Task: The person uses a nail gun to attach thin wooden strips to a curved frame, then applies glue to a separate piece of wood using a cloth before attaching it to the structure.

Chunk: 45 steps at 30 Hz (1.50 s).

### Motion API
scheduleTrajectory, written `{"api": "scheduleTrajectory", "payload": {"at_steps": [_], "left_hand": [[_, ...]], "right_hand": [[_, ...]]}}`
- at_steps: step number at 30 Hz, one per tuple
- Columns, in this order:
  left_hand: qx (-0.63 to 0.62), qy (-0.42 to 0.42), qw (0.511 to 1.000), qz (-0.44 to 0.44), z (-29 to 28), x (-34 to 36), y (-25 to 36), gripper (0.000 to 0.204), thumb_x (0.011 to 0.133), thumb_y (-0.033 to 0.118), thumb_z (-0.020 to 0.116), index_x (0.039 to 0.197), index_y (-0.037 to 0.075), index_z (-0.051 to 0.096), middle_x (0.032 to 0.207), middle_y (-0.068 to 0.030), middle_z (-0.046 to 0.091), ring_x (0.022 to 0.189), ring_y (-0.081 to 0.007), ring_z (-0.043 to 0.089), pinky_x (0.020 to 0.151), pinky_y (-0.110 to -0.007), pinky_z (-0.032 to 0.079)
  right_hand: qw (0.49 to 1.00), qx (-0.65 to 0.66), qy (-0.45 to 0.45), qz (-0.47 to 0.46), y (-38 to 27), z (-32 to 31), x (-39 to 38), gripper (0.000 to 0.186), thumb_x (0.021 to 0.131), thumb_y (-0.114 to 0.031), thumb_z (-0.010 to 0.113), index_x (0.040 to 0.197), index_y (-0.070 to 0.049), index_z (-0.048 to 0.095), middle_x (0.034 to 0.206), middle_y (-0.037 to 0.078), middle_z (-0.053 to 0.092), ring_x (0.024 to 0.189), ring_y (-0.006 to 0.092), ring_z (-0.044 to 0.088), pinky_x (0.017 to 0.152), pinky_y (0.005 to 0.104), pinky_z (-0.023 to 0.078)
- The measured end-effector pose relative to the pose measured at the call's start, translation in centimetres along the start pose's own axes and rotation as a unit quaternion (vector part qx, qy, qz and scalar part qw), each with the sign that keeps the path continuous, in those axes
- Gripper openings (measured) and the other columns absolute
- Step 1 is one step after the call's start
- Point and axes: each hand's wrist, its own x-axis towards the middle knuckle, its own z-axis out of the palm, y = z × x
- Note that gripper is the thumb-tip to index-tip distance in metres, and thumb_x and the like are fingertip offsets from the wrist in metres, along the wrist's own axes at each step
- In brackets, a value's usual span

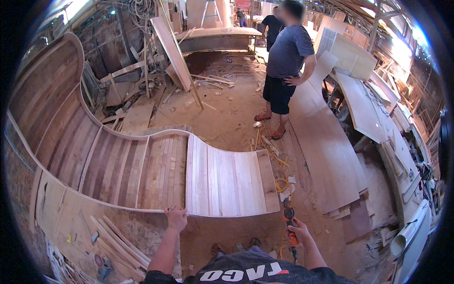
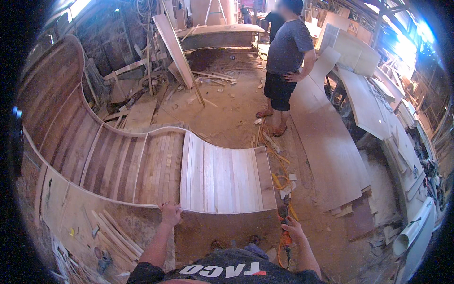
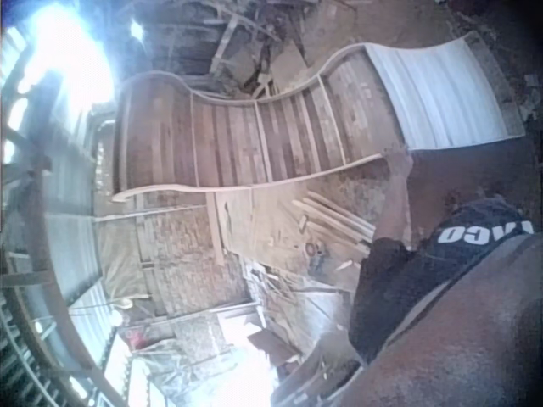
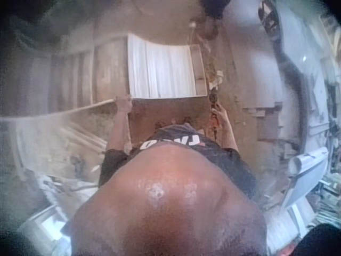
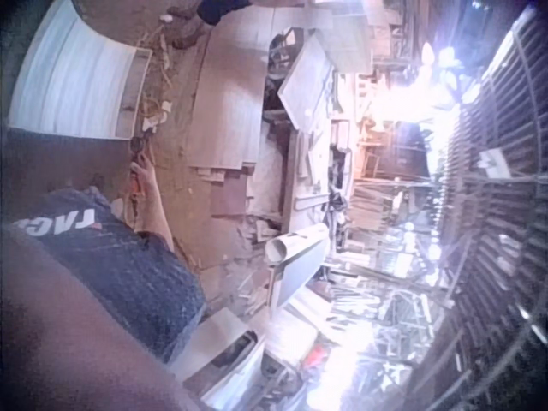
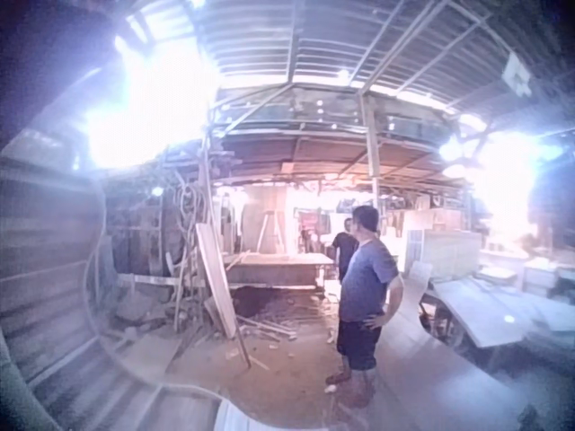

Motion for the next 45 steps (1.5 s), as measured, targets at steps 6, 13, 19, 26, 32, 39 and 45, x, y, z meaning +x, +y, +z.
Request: {"api": "scheduleTrajectory", "payload": {"at_steps": [6, 13, 19, 26, 32, 39, 45], "left_hand": [[0.014, 0.063, 0.997, 0.033, 0.2, -0.7, -1.1, 0.006, 0.081, 0.021, 0.075, 0.086, 0.018, 0.077, 0.095, -0.0059, 0.065, 0.105, -0.0277, 0.061, 0.098, -0.054, 0.03], [-0.006, 0.034, 0.999, 0.012, -0.3, -0.4, -0.6, 0.006, 0.081, 0.02, 0.075, 0.085, 0.016, 0.077, 0.094, -0.0041, 0.064, 0.104, -0.0264, 0.061, 0.097, -0.052, 0.03], [-0.01, 0.015, 1.0, -0.01, -0.3, 0.2, 0.1, 0.011, 0.08, 0.028, 0.077, 0.085, 0.018, 0.08, 0.094, -0.0042, 0.066, 0.104, -0.0265, 0.061, 0.098, -0.054, 0.031], [-0.009, 0.053, 0.996, -0.069, 1.6, 0.7, -0.8, 0.018, 0.079, 0.034, 0.078, 0.076, 0.017, 0.081, 0.092, -0.0072, 0.07, 0.102, -0.0282, 0.063, 0.101, -0.055, 0.033], [0.008, 0.055, 0.995, -0.087, 1.1, 0.8, 0.6, 0.012, 0.076, 0.028, 0.077, 0.073, 0.017, 0.082, 0.088, -0.0085, 0.069, 0.1, -0.0284, 0.064, 0.104, -0.053, 0.032], [-0.001, 0.07, 0.994, -0.083, 1.1, 0.8, 0.7, 0.014, 0.075, 0.03, 0.077, 0.072, 0.017, 0.082, 0.088, -0.0088, 0.07, 0.102, -0.0278, 0.064, 0.106, -0.051, 0.031], [-0.009, 0.043, 0.995, -0.092, 0.6, 0.6, 0.8, 0.017, 0.074, 0.032, 0.08, 0.078, 0.016, 0.083, 0.093, -0.0101, 0.072, 0.106, -0.0285, 0.064, 0.109, -0.053, 0.028]], "right_hand": [[0.997, -0.082, 0.0, -0.008, -3.4, 3.8, -1.1, 0.076, 0.091, -0.002, 0.074, 0.157, -0.002, 0.038, 0.106, 0.011, 0.069, 0.081, 0.0191, 0.069, 0.07, 0.0351, 0.06], [0.996, -0.052, -0.071, 0.014, -4.3, 4.7, -1.4, 0.084, 0.088, -0.004, 0.08, 0.158, 0.002, 0.033, 0.112, 0.012, 0.07, 0.085, 0.0184, 0.07, 0.075, 0.0336, 0.06], [0.992, -0.089, -0.085, 0.01, -5.6, 7.7, -2.9, 0.08, 0.089, -0.003, 0.079, 0.157, -0.002, 0.038, 0.105, 0.008, 0.072, 0.082, 0.0165, 0.071, 0.073, 0.0317, 0.059], [0.992, -0.1, -0.081, 0.014, -4.7, 8.4, -3.5, 0.074, 0.089, 0.001, 0.078, 0.155, -0.004, 0.044, 0.099, 0.007, 0.072, 0.075, 0.0158, 0.07, 0.066, 0.0282, 0.057], [0.986, -0.137, -0.091, -0.001, -5.5, 8.3, -5.4, 0.074, 0.089, 0.001, 0.077, 0.154, -0.005, 0.044, 0.094, 0.006, 0.073, 0.071, 0.0148, 0.069, 0.066, 0.0302, 0.059], [0.994, -0.098, -0.055, -0.014, -3.2, 6.0, -4.8, 0.072, 0.089, 0.003, 0.075, 0.154, -0.003, 0.044, 0.095, 0.009, 0.073, 0.072, 0.0159, 0.07, 0.067, 0.0313, 0.059], [0.99, -0.135, -0.043, -0.01, -1.6, 4.1, -3.9, 0.071, 0.088, -0.001, 0.078, 0.152, -0.004, 0.047, 0.096, 0.009, 0.073, 0.072, 0.0152, 0.069, 0.064, 0.0312, 0.057]]}}
